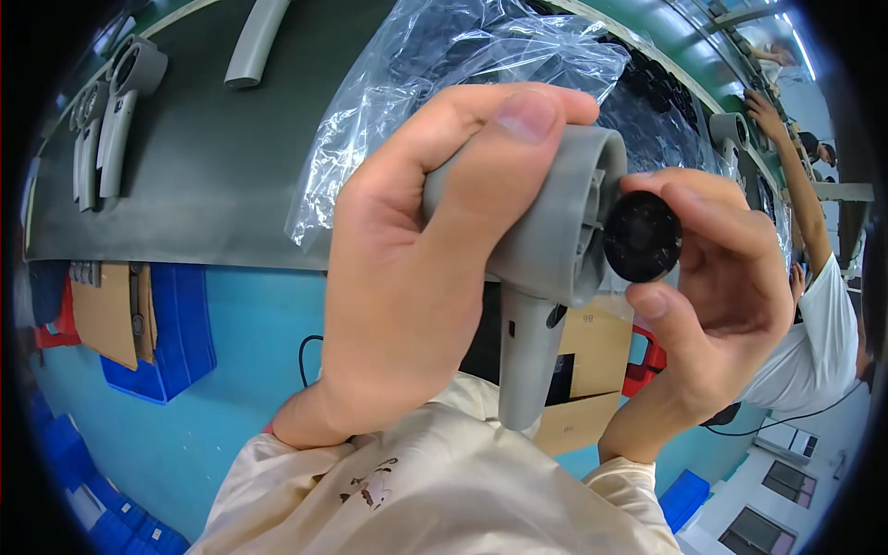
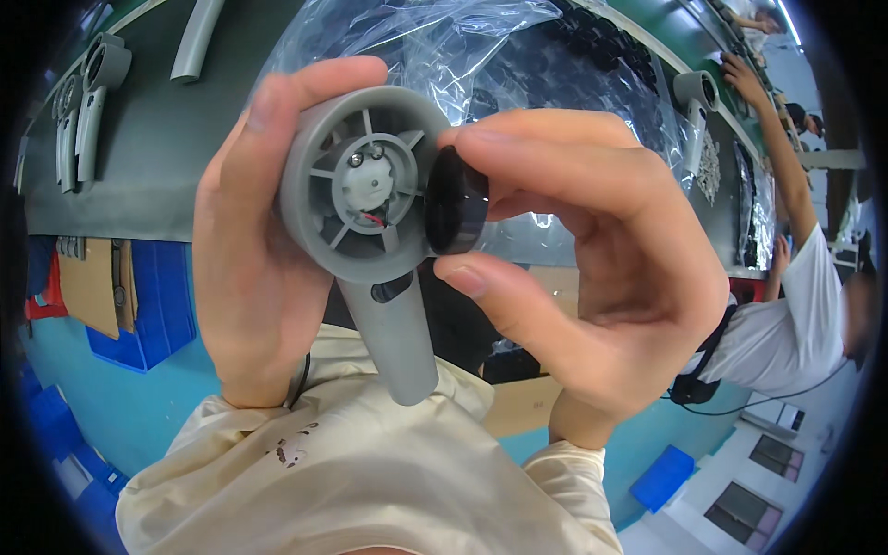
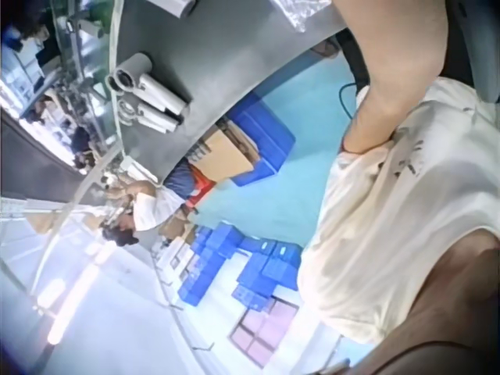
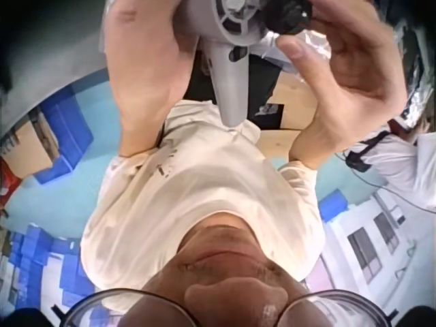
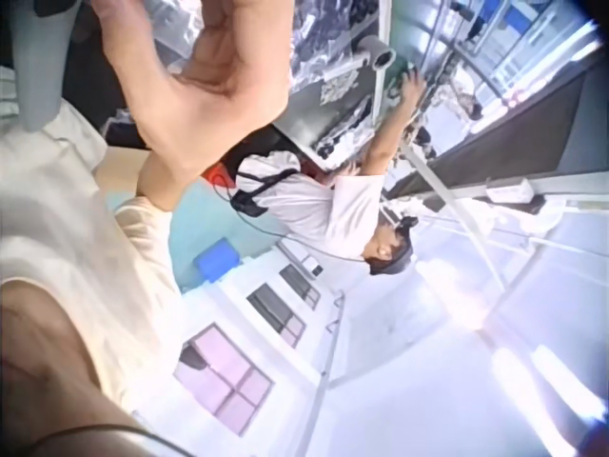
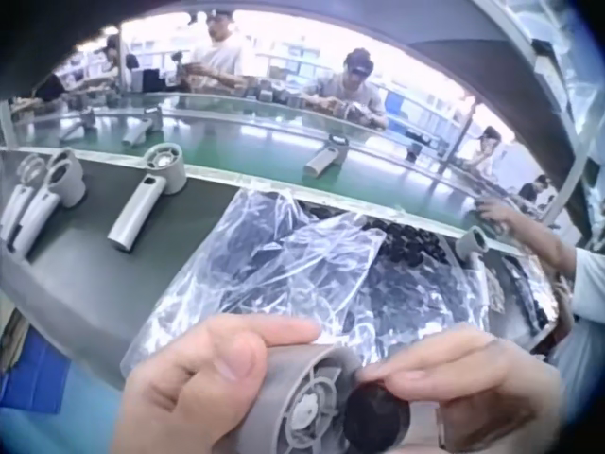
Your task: Assembling plastic handheld fan components at a manual assembly station.
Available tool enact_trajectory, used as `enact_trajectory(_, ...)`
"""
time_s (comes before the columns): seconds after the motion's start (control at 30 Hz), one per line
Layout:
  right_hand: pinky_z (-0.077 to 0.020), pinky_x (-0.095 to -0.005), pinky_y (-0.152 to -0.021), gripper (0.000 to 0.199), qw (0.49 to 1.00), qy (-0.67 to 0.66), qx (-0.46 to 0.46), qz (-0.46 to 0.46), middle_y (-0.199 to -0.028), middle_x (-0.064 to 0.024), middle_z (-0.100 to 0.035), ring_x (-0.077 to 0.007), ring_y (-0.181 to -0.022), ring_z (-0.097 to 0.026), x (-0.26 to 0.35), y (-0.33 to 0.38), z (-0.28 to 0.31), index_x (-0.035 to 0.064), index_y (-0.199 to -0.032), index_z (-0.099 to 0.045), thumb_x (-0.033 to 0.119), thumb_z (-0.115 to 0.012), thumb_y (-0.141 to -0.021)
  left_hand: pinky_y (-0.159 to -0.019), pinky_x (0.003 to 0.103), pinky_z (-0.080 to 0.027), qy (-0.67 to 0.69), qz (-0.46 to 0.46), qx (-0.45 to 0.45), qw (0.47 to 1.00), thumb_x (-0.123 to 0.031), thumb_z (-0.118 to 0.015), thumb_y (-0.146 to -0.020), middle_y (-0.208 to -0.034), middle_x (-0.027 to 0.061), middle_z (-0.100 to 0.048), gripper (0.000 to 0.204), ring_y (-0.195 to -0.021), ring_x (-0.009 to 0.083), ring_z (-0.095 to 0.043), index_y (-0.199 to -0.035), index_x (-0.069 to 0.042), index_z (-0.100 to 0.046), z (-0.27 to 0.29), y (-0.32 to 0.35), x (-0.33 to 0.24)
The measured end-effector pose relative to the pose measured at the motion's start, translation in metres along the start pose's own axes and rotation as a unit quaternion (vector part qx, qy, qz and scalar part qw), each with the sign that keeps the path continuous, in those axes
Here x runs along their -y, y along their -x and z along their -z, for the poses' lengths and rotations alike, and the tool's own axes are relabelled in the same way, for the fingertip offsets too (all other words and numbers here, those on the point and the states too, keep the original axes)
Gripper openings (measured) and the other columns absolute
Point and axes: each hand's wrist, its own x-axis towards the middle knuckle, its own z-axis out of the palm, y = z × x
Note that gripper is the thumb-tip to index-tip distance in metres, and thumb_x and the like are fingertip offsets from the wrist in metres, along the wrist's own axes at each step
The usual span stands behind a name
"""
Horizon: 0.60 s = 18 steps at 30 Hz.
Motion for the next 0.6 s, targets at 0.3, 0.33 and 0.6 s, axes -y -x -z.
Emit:
enact_trajectory(0.3, -0.0434, -0.0370, -0.095, 0.048, 1.000, 0.009, 0.009, 0.007, -0.108, -0.0256, -0.056, -0.0313, -0.104, -0.058, -0.004, 0.000, -0.002, -0.0107, -0.109, -0.056, -0.003, -0.072, -0.065, -0.081, 0.025, -0.046, 0.010, -0.028, 0.024, 0.999, -0.036, -0.040, -0.098, -0.098, 0.0100, -0.063, 0.047, -0.089, 0.0131, -0.059, -0.116, 0.005, -0.053, 0.003, -0.002, 0.010)
enact_trajectory(0.33, -0.0434, -0.0370, -0.095, 0.048, 1.000, 0.009, 0.009, 0.005, -0.108, -0.0256, -0.056, -0.0313, -0.104, -0.058, -0.004, 0.000, -0.002, -0.0107, -0.109, -0.056, -0.003, -0.072, -0.065, -0.080, 0.024, -0.046, 0.014, -0.037, 0.025, 0.999, -0.034, -0.040, -0.098, -0.098, 0.0099, -0.063, 0.045, -0.088, 0.0125, -0.060, -0.115, 0.005, -0.054, 0.004, -0.002, 0.010)
enact_trajectory(0.6, -0.0459, -0.0304, -0.082, 0.047, 0.996, 0.076, 0.008, 0.036, -0.104, -0.0214, -0.059, -0.0246, -0.096, -0.058, -0.004, -0.004, -0.007, -0.0106, -0.105, -0.060, -0.005, -0.072, -0.060, -0.077, 0.022, -0.046, 0.028, -0.058, 0.017, 0.998, -0.029, -0.041, -0.099, -0.096, 0.0093, -0.064, 0.040, -0.084, 0.0107, -0.060, -0.113, 0.006, -0.056, 0.004, -0.003, 0.015)
